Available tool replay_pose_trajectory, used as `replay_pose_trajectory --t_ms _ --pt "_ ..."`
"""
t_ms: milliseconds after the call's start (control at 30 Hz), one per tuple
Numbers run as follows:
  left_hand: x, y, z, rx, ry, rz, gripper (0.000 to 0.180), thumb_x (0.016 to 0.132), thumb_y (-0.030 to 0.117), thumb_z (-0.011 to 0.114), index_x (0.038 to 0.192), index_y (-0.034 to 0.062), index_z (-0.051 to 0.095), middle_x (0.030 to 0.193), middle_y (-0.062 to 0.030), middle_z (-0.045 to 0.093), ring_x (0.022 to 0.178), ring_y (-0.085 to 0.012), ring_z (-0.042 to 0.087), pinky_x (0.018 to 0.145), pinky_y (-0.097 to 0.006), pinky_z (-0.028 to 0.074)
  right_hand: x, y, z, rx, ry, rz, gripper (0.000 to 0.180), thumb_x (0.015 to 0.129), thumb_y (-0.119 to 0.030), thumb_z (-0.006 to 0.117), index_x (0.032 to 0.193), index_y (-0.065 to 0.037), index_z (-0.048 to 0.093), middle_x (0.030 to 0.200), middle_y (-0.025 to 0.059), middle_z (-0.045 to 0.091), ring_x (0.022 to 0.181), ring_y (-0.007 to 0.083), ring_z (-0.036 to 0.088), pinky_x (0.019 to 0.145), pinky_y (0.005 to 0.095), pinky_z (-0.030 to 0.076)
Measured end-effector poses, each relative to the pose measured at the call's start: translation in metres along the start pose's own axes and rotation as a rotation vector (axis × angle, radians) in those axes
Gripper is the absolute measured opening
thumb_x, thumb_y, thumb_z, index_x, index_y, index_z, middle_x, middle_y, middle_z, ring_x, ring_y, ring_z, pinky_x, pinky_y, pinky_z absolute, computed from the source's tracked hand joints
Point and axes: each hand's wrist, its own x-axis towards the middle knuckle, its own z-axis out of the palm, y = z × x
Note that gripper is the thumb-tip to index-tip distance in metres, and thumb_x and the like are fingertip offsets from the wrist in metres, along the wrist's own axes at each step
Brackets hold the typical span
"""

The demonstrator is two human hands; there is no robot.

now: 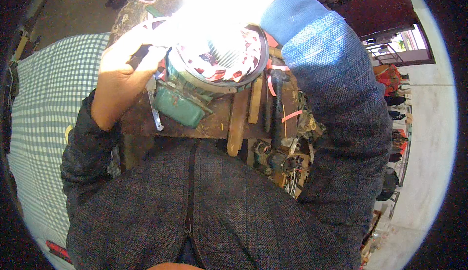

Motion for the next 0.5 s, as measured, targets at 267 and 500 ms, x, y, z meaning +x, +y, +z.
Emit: replay_pose_trajectory --t_ms 267,500 --pt "0.024 -0.013 0.011 -0.270 0.014 -0.191 0.042 0.091 0.014 0.075 0.128 -0.0005 0.062 0.105 -0.0126 0.072 0.087 -0.0225 0.069 0.081 -0.032 0.056 0.002 -0.043 -0.031 0.133 0.226 0.295 0.020 0.097 -0.022 0.068 0.101 -0.003 0.073 0.093 0.0101 0.073 0.087 0.0184 0.069 0.081 0.0338 0.055" --pt "0.053 -0.026 0.010 0.005 -0.096 0.051 0.020 0.095 0.019 0.068 0.106 0.0030 0.071 0.093 -0.0114 0.070 0.080 -0.0228 0.067 0.073 -0.034 0.053 -0.029 -0.045 -0.007 0.244 0.042 0.210 0.024 0.100 -0.020 0.067 0.117 -0.003 0.073 0.103 0.0111 0.074 0.094 0.0229 0.071 0.085 0.0347 0.058"
